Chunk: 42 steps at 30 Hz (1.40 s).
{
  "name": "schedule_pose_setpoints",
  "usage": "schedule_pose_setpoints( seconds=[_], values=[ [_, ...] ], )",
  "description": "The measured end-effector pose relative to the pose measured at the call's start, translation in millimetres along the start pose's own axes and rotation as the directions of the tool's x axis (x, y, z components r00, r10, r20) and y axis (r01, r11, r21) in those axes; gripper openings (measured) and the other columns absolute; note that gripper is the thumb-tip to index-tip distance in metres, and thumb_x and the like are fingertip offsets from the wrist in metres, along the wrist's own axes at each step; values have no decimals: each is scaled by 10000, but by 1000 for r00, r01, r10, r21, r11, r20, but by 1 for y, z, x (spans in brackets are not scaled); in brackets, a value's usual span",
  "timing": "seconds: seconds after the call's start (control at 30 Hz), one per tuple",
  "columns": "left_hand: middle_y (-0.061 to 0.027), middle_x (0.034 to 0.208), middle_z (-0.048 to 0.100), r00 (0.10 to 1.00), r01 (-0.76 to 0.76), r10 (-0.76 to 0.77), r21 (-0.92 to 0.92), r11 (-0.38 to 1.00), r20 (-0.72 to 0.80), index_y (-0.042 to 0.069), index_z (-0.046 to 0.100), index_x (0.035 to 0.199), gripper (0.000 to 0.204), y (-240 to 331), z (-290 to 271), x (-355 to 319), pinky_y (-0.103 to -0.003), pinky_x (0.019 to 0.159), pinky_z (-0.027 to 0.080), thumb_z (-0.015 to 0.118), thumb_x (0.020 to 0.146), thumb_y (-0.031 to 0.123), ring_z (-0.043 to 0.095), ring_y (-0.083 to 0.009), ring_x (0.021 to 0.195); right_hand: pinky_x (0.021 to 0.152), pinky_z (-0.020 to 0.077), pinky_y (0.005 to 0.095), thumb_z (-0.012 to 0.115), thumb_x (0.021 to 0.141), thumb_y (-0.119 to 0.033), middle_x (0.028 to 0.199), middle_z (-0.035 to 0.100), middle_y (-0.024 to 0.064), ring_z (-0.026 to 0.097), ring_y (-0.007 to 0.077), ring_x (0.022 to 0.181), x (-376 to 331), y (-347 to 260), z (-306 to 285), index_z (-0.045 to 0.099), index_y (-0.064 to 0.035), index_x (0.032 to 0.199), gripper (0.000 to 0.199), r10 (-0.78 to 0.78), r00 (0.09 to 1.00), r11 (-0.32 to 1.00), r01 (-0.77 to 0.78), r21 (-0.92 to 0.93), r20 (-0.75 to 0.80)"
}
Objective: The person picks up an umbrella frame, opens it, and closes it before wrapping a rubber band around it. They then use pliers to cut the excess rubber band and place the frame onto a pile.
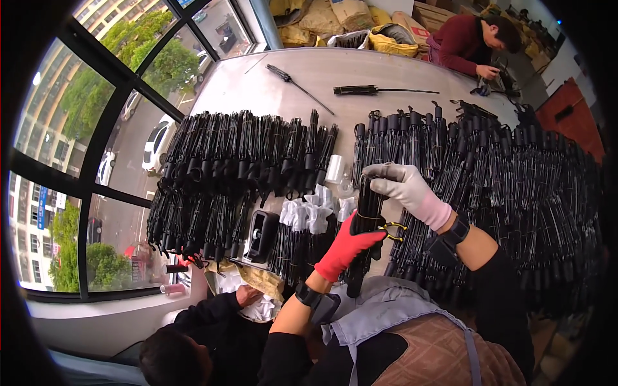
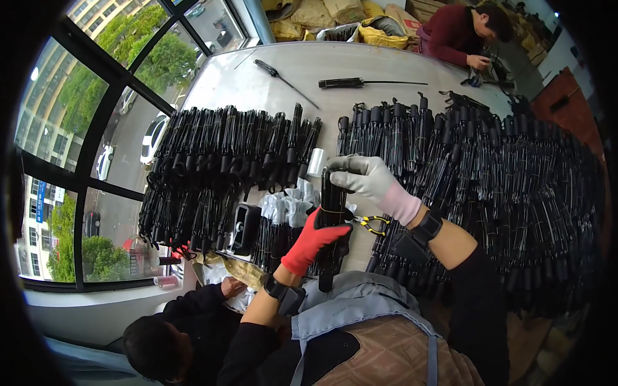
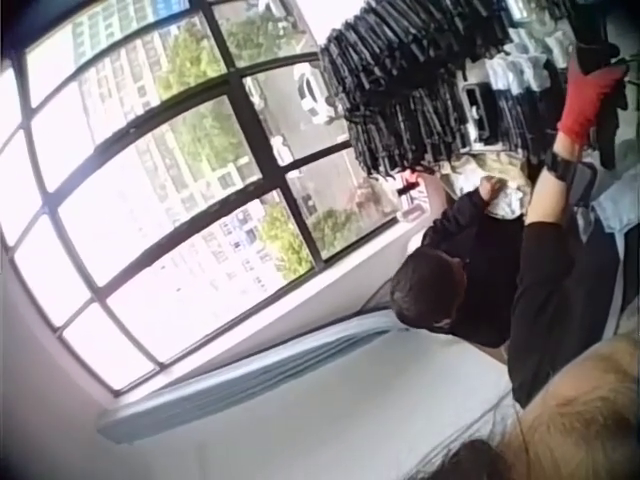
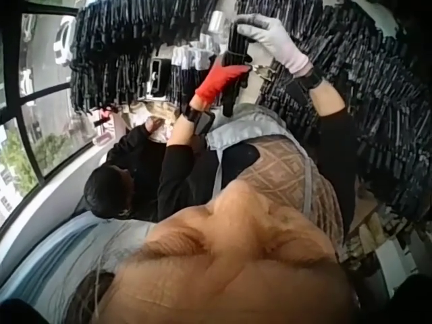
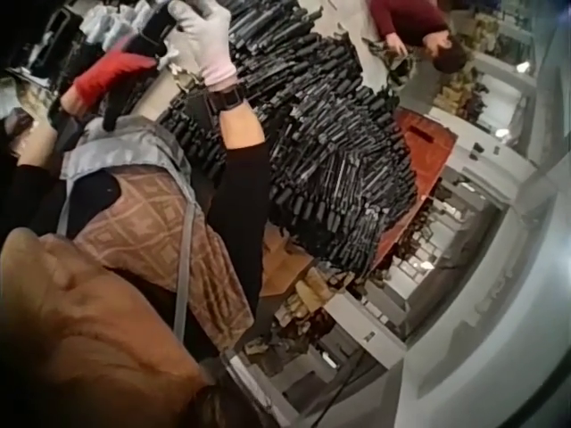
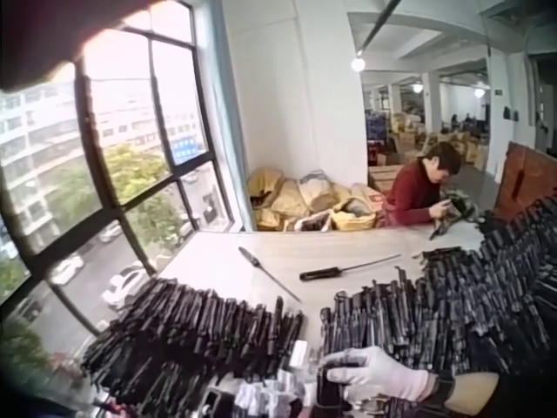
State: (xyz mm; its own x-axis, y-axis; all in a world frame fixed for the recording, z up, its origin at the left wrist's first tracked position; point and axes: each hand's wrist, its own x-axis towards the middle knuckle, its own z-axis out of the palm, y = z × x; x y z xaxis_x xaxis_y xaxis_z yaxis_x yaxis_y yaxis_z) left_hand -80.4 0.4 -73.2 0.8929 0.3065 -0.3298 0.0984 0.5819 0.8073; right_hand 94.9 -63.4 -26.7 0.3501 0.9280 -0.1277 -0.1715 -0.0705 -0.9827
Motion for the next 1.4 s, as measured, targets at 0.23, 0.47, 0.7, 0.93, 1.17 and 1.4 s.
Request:
schedule_pose_setpoints(
  seconds=[0.23,0.47,0.7,0.93,1.17,1.4],
  values=[
    [-39,747,582,999,39,-39,-48,998,5,40,547,1056,278,-3,-4,4,-269,507,476,695,829,106,591,-143,562,865,441,232,665,910,-256,950,655,-11,576,54,931,14,8,-7,659,8,1079,314,71,997,990,-71,120,6],
    [-51,733,586,998,62,-64,-167,984,-6,22,550,1066,280,-10,-29,7,-280,531,488,671,834,119,593,-155,566,939,411,254,696,869,-227,1103,607,30,540,94,1031,33,32,12,594,7,1181,403,53,997,996,-49,-74,53],
    [-81,729,585,993,117,-107,-383,916,46,9,540,1094,298,-25,-68,10,-313,564,502,627,846,150,586,-176,571,1061,329,309,731,799,-167,1310,484,79,447,163,1215,55,50,40,460,17,1321,617,32,987,952,19,-304,160],
    [-88,864,605,993,84,-118,-526,846,-30,22,533,1183,390,-31,-109,9,-308,643,504,650,848,184,604,-204,705,1016,381,301,710,818,-183,1255,516,108,502,167,1158,88,65,69,401,4,1380,667,226,963,825,-110,-555,145],
    [-127,997,631,876,288,216,826,484,-431,32,534,1186,530,45,-272,20,-361,770,496,743,772,288,620,-223,905,878,490,349,612,884,-194,1162,614,133,620,229,991,50,138,-62,501,8,1290,467,215,976,768,-160,-620,14],
    [-198,1155,635,654,698,472,712,-75,-591,90,581,1261,526,47,-512,-76,-419,900,499,652,750,192,601,-358,1080,799,495,337,584,886,-126,931,663,158,636,224,893,-7,119,-166,604,25,993,187,186,938,422,-344,-839,-292]
  ],
)
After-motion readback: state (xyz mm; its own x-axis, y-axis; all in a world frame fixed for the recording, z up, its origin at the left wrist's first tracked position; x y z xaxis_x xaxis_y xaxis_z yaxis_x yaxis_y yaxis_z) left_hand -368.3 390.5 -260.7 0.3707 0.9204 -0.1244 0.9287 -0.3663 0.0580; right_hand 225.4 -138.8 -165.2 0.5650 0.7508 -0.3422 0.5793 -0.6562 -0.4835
